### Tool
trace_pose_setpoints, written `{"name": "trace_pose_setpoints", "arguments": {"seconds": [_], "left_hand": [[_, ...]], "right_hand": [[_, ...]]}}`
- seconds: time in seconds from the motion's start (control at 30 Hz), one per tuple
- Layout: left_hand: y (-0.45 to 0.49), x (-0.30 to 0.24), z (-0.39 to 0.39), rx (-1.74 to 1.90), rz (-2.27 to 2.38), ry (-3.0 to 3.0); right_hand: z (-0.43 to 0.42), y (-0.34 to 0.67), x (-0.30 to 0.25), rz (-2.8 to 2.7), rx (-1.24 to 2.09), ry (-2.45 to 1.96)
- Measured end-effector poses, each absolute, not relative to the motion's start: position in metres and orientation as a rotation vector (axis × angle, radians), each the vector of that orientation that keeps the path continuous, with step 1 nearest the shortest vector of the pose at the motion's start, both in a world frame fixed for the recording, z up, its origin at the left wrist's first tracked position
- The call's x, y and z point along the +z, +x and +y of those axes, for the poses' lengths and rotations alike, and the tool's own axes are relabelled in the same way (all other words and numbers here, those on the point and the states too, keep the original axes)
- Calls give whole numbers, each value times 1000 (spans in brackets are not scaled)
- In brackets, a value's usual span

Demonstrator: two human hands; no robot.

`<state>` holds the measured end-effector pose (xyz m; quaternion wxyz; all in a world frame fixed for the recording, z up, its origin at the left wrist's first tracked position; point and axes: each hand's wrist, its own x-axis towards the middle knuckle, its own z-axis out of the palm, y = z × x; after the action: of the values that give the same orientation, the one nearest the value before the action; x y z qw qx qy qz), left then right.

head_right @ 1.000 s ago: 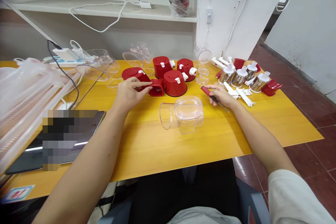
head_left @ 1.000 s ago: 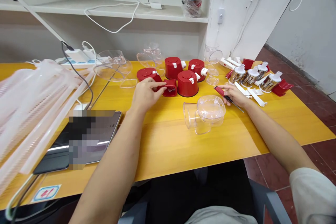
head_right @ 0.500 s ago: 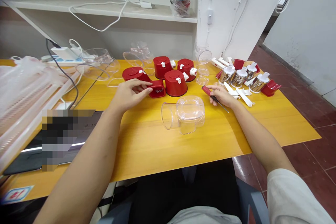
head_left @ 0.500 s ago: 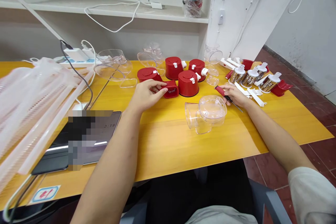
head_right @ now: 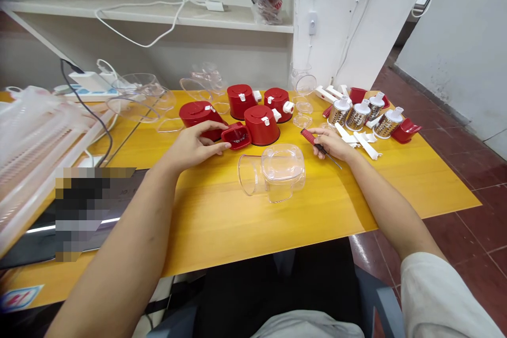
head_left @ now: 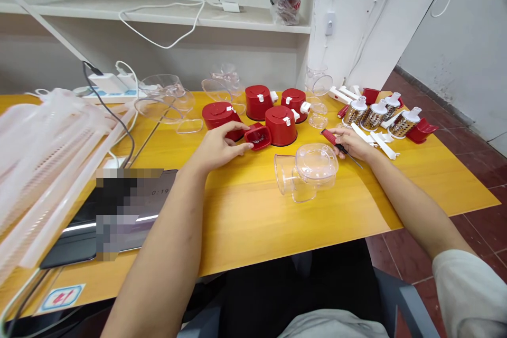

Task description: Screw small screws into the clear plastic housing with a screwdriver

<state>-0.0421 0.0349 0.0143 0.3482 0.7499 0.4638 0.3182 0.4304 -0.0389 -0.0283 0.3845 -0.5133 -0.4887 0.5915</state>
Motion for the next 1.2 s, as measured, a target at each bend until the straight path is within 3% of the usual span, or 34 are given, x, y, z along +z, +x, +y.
{"name": "trace_pose_setpoints", "arguments": {"seconds": [0.83, 1.2], "left_hand": [[-42, -5, 56, 904, 1090, 2382], [-35, 2, 47, 1107, 1385, 2231]], "right_hand": [[-37, 431, -32, -1251, 1517, -1318], [-37, 430, -34, -1246, 1493, -1338]]}}
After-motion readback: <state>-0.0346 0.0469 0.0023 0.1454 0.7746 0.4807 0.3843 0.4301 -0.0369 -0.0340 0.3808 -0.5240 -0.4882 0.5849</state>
